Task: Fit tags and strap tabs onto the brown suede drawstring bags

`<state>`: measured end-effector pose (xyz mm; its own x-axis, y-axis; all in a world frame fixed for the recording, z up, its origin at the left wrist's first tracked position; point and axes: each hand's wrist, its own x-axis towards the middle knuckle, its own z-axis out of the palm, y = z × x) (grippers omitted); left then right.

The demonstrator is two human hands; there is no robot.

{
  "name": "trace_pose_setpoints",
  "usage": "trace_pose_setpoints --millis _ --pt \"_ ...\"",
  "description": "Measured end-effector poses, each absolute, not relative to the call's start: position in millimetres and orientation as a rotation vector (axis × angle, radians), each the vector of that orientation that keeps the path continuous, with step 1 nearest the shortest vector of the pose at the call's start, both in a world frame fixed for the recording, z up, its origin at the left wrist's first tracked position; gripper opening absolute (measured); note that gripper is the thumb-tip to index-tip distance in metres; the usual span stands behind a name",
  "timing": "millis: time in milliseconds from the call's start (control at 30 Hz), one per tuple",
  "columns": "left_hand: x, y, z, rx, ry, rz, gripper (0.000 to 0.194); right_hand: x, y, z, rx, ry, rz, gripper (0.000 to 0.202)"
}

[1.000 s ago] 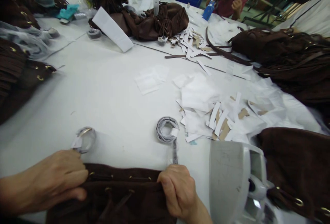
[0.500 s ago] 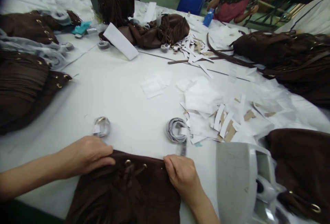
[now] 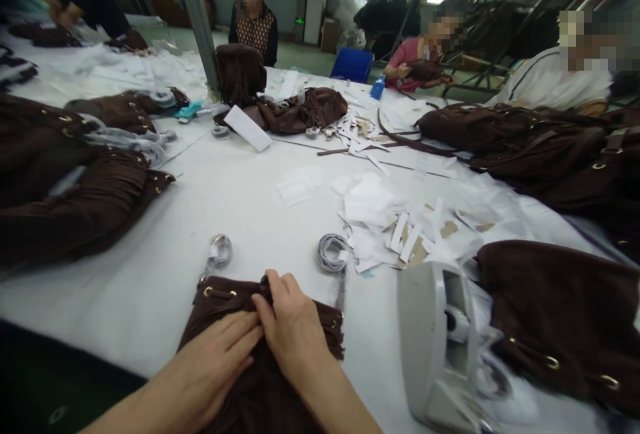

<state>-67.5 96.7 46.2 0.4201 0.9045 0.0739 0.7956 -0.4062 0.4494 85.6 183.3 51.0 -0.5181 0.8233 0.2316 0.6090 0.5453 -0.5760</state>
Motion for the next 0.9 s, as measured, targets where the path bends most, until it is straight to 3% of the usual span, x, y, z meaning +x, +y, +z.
trace_pose_setpoints --millis 133,367,467,567,700,900 --pt "-54.2 77.1 50.8 1.963 1.560 0.652 0.043 97.3 165.2 54.3 -0.983 -2.180 0.706 0.026" --pt "-36.5 73.3 29.3 0.358 1.030 1.004 0.046 116.2 115.3 37.5 -0.693 -2.220 0.473 0.034" --pt "-33.8 78.4 23.5 0.258 0.967 1.069 0.026 120.7 105.7 30.8 -0.608 -2.320 0.527 0.039" --pt "-32.9 79.8 22.6 0.210 0.968 1.065 0.019 128.5 111.3 27.7 -0.783 -2.154 0.613 0.042" --pt "-32.6 78.8 23.1 0.085 0.952 1.066 0.020 128.8 134.2 24.0 -1.096 -1.951 0.522 0.032" --pt "-27.3 73.2 26.0 0.109 0.928 1.027 0.029 113.5 153.5 24.9 -1.151 -1.887 0.570 0.017"
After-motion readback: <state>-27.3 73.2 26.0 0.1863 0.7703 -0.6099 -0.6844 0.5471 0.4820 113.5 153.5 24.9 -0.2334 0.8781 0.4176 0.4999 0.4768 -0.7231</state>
